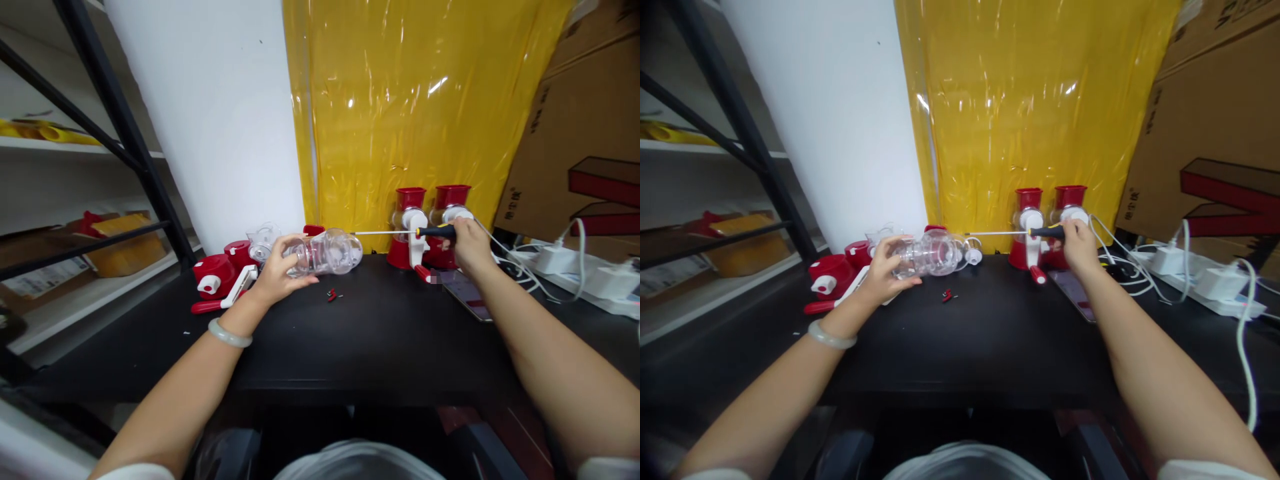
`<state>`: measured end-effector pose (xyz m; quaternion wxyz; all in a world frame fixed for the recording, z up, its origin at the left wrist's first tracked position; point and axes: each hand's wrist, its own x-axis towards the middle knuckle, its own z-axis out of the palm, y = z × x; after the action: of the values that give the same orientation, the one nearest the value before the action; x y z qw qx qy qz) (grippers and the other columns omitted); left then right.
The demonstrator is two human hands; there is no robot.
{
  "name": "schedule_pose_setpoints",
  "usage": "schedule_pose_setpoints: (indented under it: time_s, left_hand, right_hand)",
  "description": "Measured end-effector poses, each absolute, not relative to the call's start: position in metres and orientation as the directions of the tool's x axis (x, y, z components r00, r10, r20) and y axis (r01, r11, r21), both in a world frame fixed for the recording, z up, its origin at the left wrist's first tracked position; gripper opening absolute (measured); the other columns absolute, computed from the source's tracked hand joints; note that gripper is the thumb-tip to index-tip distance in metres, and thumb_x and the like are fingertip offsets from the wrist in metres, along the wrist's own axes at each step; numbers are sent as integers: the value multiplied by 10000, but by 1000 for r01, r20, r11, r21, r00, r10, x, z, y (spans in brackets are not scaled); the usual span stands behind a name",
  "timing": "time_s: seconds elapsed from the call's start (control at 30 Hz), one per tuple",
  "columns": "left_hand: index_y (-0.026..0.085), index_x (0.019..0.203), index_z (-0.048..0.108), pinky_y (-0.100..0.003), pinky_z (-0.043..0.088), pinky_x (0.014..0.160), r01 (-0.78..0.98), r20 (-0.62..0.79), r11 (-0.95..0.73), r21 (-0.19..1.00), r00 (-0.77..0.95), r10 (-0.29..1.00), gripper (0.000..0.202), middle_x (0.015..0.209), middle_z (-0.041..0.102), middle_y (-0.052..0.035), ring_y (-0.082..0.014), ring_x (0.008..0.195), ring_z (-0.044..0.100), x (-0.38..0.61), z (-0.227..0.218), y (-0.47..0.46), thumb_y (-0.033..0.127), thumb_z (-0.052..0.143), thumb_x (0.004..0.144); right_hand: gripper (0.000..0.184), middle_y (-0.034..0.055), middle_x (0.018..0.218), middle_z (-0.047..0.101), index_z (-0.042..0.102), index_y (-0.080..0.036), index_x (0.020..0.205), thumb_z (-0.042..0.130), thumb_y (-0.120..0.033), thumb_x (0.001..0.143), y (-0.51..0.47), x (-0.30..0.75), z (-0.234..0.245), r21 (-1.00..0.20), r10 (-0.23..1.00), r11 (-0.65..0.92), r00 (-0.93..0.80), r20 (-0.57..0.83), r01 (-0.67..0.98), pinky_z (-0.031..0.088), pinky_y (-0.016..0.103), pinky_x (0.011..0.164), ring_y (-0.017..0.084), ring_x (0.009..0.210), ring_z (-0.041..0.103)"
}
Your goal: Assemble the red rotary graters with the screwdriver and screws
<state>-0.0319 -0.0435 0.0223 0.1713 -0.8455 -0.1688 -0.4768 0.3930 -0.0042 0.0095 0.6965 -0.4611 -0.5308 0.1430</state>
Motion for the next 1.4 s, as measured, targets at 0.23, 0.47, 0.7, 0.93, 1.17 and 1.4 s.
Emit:
schedule_pose_setpoints:
  time_s: [0.23,0.47,0.7,0.93,1.17,1.4]
  left_hand:
    - [201,974,642,-534,450,1078,483,919,-821,-304,377,-119,471,1419,372,-126,-338,1321,472,-35,18,-48,649,586,839]
    - [193,1052,626,-505,512,1012,592,940,-768,-244,339,-36,601,1379,354,-153,-329,1249,513,-40,9,-45,737,479,845]
    - [174,954,609,-494,461,1034,663,953,-732,-155,297,67,442,1339,406,-160,-302,1243,489,-32,12,-44,607,556,885]
    - [200,1036,554,-482,404,1060,621,924,-725,297,3,381,294,1234,500,-126,-275,1236,498,-29,0,-30,457,607,902]
    - [271,1030,274,-349,506,895,132,723,-732,668,-345,598,538,1148,473,-54,-176,1060,598,-23,0,-17,474,711,790]
    - [305,1138,274,-301,541,767,-132,494,-594,793,-430,755,692,1173,494,-55,-178,1014,621,-13,7,-27,344,801,692]
  right_hand:
    - [333,20,678,641,585,-231,951,513,-550,889,-21,361,3,-632,745,476,101,659,611,464,317,604,194,596,605]
    - [394,29,639,651,609,-229,994,476,-587,895,-22,351,-6,-570,789,440,3,614,694,443,303,520,191,507,596]
    - [355,48,706,682,615,-218,998,475,-528,897,-18,352,-8,-518,792,439,-43,610,734,467,315,569,205,564,630]
    - [305,63,832,719,612,-227,996,493,-491,900,-16,352,-10,-457,773,482,-118,624,748,500,324,643,208,673,663]
    - [332,99,1032,727,627,-206,1061,572,-459,853,-22,346,-10,-274,800,527,-361,480,804,498,379,805,253,913,686]
    - [325,119,1054,732,668,-192,1098,645,-268,783,-35,326,-11,59,826,451,-442,351,890,380,479,951,302,1042,667]
